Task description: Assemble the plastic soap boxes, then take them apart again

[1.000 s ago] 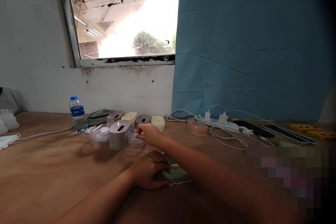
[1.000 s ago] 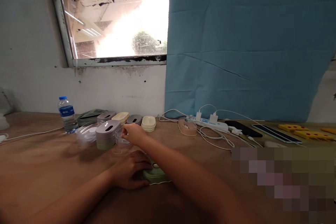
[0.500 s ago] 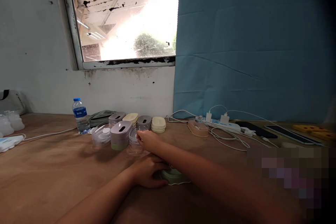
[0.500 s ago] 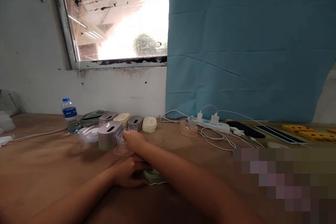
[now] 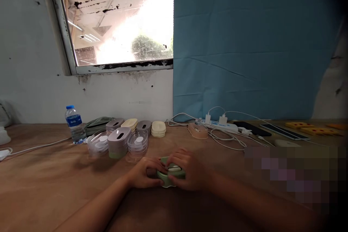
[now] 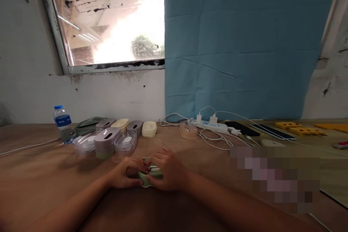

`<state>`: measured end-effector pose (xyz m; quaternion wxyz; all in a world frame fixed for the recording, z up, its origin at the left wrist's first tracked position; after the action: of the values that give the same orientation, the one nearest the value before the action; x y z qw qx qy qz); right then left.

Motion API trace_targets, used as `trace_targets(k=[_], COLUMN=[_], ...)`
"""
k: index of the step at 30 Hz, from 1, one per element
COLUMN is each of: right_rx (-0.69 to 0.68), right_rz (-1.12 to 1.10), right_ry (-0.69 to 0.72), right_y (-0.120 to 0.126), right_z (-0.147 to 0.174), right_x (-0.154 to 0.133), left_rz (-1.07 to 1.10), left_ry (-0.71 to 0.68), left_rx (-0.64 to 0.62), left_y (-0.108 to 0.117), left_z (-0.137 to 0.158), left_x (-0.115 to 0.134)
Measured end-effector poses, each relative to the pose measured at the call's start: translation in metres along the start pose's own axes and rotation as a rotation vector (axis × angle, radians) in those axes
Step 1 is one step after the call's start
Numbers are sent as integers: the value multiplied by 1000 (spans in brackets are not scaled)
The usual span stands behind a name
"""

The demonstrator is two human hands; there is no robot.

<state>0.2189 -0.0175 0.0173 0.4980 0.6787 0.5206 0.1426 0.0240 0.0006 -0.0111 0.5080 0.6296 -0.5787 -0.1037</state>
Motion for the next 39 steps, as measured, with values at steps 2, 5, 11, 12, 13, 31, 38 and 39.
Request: trace_targets(k=[2, 5, 11, 12, 13, 31, 38, 39], right_rx=[-7, -69, -152, -136, -117, -99, -143, -134], right_rz=[-64, -186, -420, -442, -468, -461, -327, -308], right_ry=[-61, -210, -266, -273, -281, -302, -329, -323], right_y=[5, 7, 0, -1, -1, 2, 5, 5], right_z=[25, 48, 50, 49, 49, 48, 47, 47], right_x=[11, 32, 49, 49, 50, 48, 44, 43], left_rz=[10, 11, 51, 61, 71, 722, 641, 631], left_ry=[-29, -53, -50, -42, -28, 317, 316, 308], left_rx=[8, -31, -42, -36, -25, 108, 74, 73], left_y=[-1, -4, -6, -6, -6, -22, -20, -19], left_z=[0, 0, 0, 0, -1, -2, -2, -2], left_x=[-1, -2, -3, -4, -4, -15, -20, -19])
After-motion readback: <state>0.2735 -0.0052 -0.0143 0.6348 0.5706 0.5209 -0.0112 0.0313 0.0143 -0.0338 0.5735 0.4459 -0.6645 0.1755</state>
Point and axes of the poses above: each hand's wrist, its own z-axis away from the middle knuckle, its own y-axis out of the back of the hand, x = y × z, the point moved 1 cm from there along -z, towards the middle knuckle, and after that the axes turned 10 degrees about -z, right-handed, at the moved point
